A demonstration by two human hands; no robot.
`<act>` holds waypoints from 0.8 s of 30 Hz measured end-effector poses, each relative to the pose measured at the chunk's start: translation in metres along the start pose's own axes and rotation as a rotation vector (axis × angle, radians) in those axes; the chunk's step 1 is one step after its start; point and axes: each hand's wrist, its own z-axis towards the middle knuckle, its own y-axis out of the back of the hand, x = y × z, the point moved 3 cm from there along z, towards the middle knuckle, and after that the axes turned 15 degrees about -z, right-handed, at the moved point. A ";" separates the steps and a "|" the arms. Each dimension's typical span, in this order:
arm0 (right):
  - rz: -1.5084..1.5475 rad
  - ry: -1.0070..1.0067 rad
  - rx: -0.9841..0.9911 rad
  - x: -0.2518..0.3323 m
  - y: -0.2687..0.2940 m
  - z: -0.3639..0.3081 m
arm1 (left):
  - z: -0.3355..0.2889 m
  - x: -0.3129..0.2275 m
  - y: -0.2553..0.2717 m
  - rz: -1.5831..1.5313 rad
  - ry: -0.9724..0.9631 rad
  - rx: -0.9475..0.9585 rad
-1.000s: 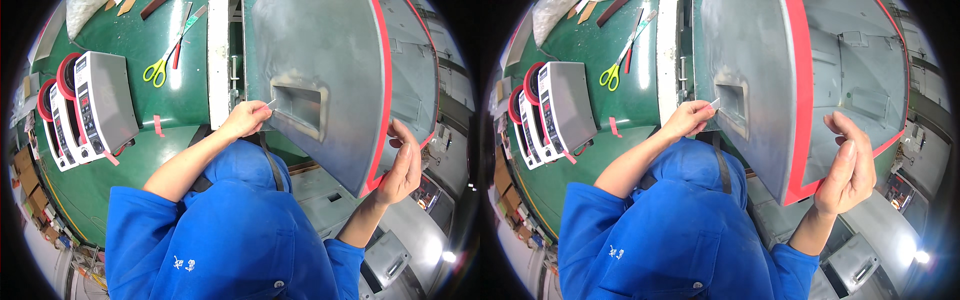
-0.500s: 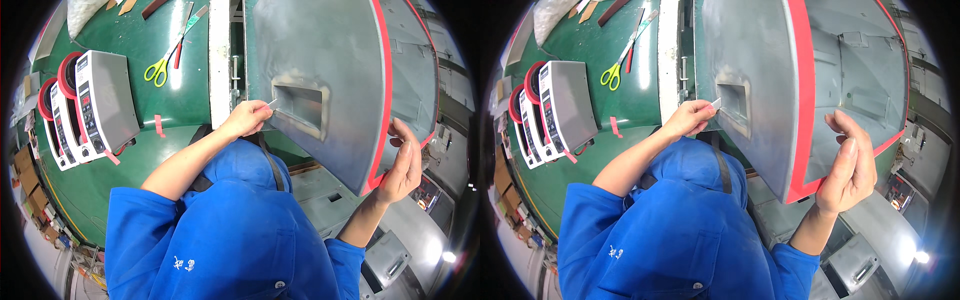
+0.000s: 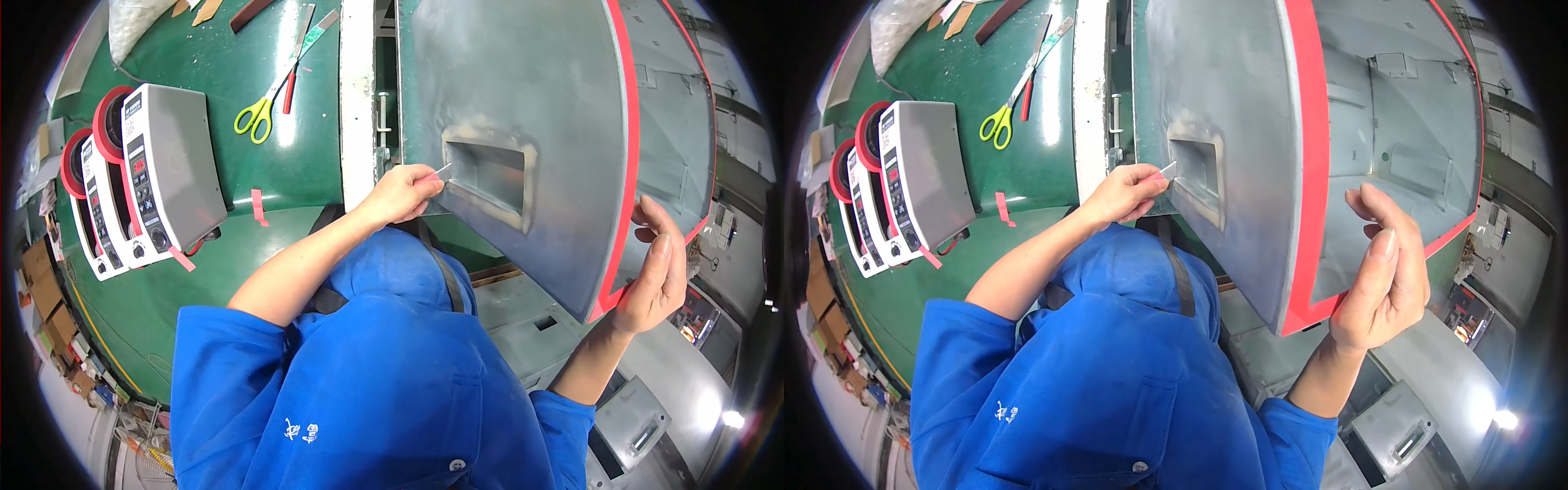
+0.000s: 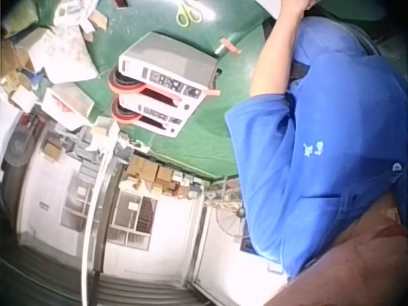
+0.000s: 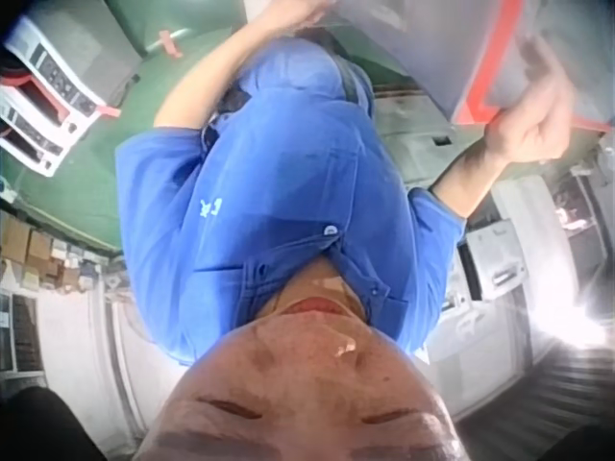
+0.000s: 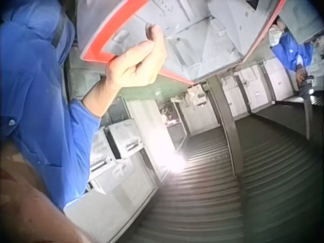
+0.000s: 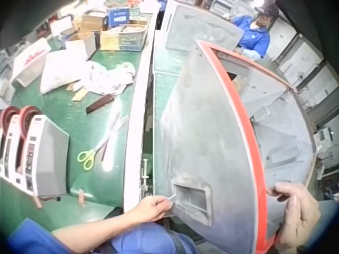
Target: Removing masking tape from a metal enclosure after painting or coating using a utility knife.
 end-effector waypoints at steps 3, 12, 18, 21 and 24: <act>-0.001 0.002 0.007 -0.001 0.000 0.000 | -0.002 0.002 -0.008 -0.162 -0.008 -0.052; -0.006 -0.010 0.002 -0.001 0.000 0.001 | -0.001 0.005 -0.007 -0.121 0.006 -0.021; -0.014 -0.008 0.026 -0.001 0.000 0.000 | 0.004 -0.002 -0.017 -0.670 -0.011 -0.093; -0.026 -0.011 0.057 -0.002 0.002 -0.001 | -0.003 0.006 -0.013 -0.378 0.010 -0.047; -0.022 -0.019 0.019 0.000 0.000 0.001 | -0.007 0.009 -0.005 -0.056 -0.039 -0.055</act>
